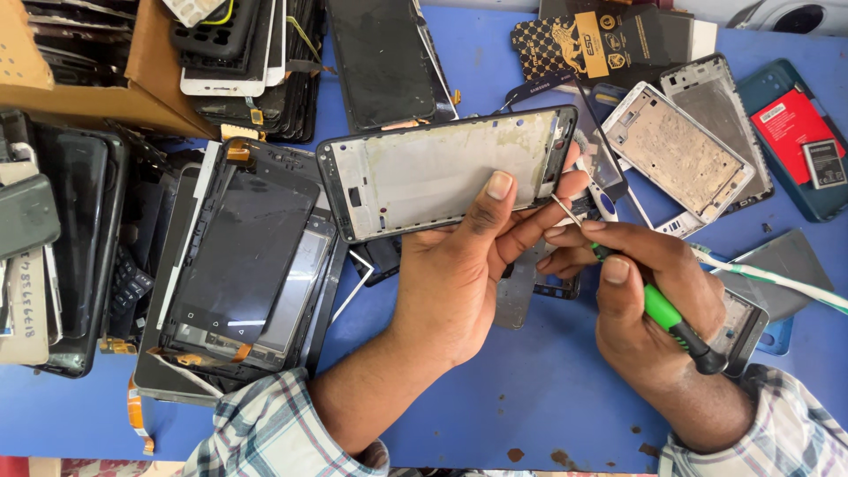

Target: The person holds a disassembled phone mid-frame in one hand and uses a green-handled screwdriver to pry and scrape along the edge of the phone housing, working around its perimeter. The workbench is covered with other disassembled phones, frames, and repair tools.

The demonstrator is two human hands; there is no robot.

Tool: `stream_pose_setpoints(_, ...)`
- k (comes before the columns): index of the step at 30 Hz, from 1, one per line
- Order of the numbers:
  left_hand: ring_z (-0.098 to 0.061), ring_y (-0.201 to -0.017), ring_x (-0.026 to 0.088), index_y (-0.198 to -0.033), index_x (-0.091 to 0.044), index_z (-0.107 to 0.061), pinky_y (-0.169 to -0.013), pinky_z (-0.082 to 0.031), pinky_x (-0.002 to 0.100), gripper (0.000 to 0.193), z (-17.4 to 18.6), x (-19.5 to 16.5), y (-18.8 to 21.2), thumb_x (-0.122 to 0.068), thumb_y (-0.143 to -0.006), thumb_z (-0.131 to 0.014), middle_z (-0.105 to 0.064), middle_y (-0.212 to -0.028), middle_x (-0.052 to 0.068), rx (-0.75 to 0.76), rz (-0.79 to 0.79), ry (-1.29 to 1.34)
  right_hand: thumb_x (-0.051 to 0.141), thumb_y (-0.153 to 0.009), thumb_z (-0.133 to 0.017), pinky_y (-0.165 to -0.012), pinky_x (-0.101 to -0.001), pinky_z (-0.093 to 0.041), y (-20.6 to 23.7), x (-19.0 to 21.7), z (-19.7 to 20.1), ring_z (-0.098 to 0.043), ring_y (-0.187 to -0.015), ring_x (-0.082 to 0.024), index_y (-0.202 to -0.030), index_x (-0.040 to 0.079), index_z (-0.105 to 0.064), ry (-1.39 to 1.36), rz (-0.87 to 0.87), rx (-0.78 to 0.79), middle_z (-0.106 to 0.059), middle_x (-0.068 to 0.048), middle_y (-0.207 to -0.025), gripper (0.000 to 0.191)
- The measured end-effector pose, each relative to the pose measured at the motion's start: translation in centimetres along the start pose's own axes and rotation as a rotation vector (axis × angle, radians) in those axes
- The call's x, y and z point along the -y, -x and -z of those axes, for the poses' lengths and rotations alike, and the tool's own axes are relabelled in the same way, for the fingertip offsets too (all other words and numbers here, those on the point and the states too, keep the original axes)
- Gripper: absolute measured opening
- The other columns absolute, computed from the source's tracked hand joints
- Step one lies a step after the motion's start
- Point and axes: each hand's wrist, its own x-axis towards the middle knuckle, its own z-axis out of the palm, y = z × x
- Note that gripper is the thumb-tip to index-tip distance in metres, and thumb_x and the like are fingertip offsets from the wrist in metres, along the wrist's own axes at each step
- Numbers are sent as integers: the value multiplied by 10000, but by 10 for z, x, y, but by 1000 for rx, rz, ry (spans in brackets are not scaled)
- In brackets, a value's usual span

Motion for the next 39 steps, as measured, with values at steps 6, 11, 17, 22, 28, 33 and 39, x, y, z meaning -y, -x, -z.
stream_pose_setpoints(6, -661, -1276, 344, -1375, 54, -581, -1120, -559, 447, 378, -1, 2, 2, -196, -1095, -620, -667, -1349, 212, -18, -22, -27, 194, -1196, -448, -766, -316, -655, -3, 4, 2, -786, -859, -246, -1266, -59, -522, -50, -17, 49, -736, -215, -1081, 272)
stream_pose_setpoints(11, -663, -1279, 335, -1370, 44, -582, -1115, -562, 438, 370, 0, 2, 2, -202, -1096, -620, -667, -1350, 221, -8, -23, -26, 186, -1181, -456, -752, -312, -657, -5, 6, 3, -792, -856, -233, -1241, -63, -548, -41, -36, 51, -745, -208, -1068, 272)
stream_pose_setpoints(17, -666, -1283, 333, -1360, 52, -597, -1113, -569, 444, 370, 4, 2, 1, -210, -1101, -620, -672, -1349, 223, 5, -27, -46, 183, -1180, -455, -753, -312, -663, -4, 6, 1, -787, -864, -235, -1246, -72, -546, -93, -49, 55, -740, -218, -1118, 279)
stream_pose_setpoints(22, -671, -1273, 328, -1356, 60, -601, -1105, -569, 438, 374, 5, 4, 2, -213, -1102, -621, -677, -1346, 221, -12, -17, -46, 168, -1173, -476, -759, -312, -668, -4, 6, 0, -792, -866, -239, -1250, -73, -572, -83, -61, 49, -746, -201, -1036, 270)
stream_pose_setpoints(28, -673, -1257, 334, -1360, 49, -597, -1072, -583, 432, 372, 2, 3, 1, -212, -1097, -623, -675, -1336, 224, -17, -31, -52, 168, -1176, -481, -779, -316, -666, -4, 5, 2, -786, -894, -252, -1259, -76, -565, -65, -13, 53, -736, -234, -1049, 271)
stream_pose_setpoints(33, -669, -1286, 325, -1384, 42, -585, -1085, -584, 421, 384, 2, -2, 2, -233, -1117, -607, -671, -1332, 221, 24, -14, -47, 268, -1185, -459, -764, -324, -662, 1, 3, 2, -786, -875, -256, -1273, -60, -512, -124, -1, 29, -729, -225, -1039, 344)
stream_pose_setpoints(39, -672, -1275, 341, -1370, 49, -573, -1085, -585, 426, 357, 1, 1, 2, -214, -1130, -601, -664, -1344, 225, 33, -25, 0, 309, -1212, -429, -739, -339, -662, 4, -2, -1, -775, -841, -269, -1300, -52, -477, -193, -9, -1, -714, -249, -1059, 374)
